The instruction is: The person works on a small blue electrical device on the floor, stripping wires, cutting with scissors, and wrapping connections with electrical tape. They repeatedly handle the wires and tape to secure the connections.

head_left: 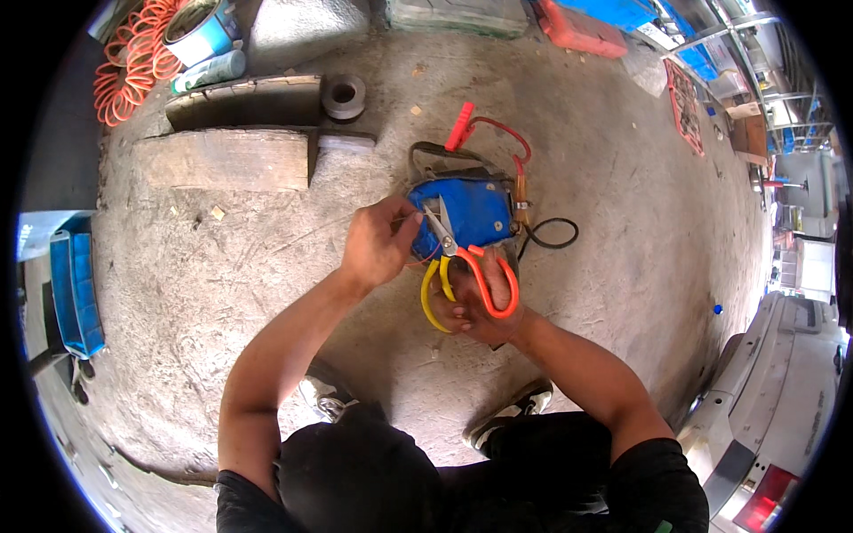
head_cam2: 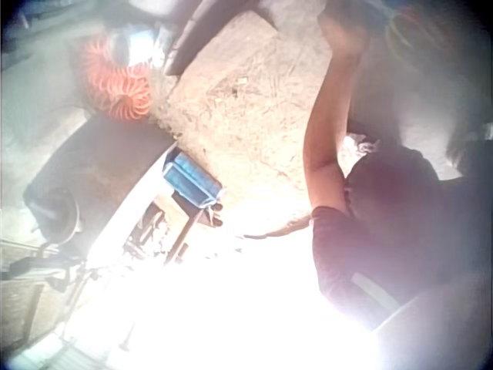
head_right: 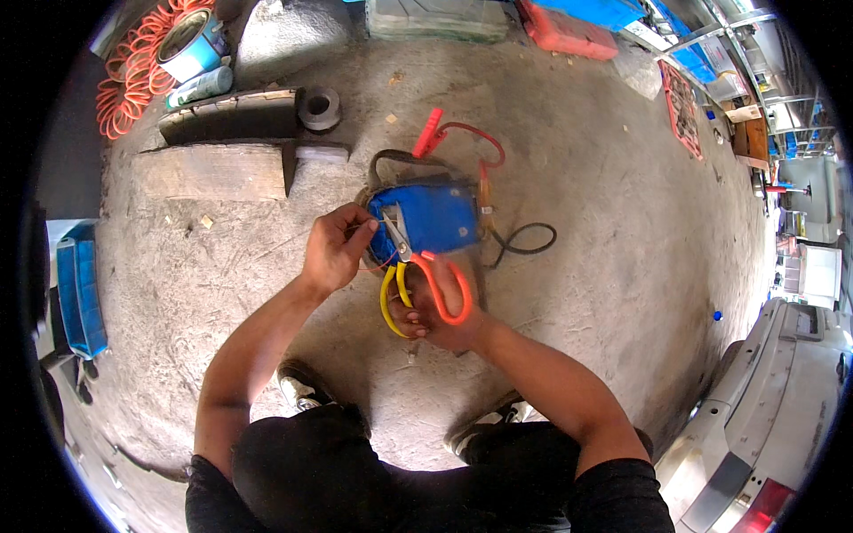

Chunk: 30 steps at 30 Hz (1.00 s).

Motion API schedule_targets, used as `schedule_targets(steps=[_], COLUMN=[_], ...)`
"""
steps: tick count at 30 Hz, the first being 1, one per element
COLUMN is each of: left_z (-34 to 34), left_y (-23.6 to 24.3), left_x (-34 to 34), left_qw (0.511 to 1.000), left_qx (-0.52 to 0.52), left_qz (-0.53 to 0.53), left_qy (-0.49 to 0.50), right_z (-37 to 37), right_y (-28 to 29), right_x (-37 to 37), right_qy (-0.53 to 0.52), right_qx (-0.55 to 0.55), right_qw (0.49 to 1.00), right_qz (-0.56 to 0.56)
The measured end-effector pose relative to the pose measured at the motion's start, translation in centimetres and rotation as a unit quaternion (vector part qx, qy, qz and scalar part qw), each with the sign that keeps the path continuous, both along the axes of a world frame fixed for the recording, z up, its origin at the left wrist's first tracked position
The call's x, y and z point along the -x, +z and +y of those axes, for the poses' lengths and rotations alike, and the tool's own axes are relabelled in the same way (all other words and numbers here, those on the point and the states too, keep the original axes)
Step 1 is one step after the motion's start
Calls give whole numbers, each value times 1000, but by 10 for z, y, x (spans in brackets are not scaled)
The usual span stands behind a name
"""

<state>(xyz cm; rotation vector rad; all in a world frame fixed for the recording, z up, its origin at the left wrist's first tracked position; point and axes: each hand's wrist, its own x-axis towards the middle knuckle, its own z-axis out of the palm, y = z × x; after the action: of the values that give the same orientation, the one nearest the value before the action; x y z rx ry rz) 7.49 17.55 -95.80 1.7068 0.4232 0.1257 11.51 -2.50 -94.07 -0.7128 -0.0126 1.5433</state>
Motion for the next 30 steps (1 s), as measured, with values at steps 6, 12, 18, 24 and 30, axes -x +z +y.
schedule_targets(steps=[6, 12, 18, 24, 30], left_z=[2, 2, -4, -4, -7], left_y=[-7, -2, -9, -19, -21], left_x=[1, 2, 6, 8, 8], left_qw=[1000, 999, 999, 998, 998], left_qx=[-13, -30, -17, -31, 16], left_qz=[-18, -11, -42, -53, -60], left_qy=[2, -5, 20, 12, 19], right_z=[8, 7, 7, 9, 13], right_y=[6, 6, 0, -10, -1], right_x=[1, -1, 0, 3, 5], right_qy=[-37, -53, -56, -63, -76], right_qx=[4, 31, 34, 44, 89], right_qw=[999, 998, 998, 997, 992], right_qz=[12, 28, -8, -22, -44])
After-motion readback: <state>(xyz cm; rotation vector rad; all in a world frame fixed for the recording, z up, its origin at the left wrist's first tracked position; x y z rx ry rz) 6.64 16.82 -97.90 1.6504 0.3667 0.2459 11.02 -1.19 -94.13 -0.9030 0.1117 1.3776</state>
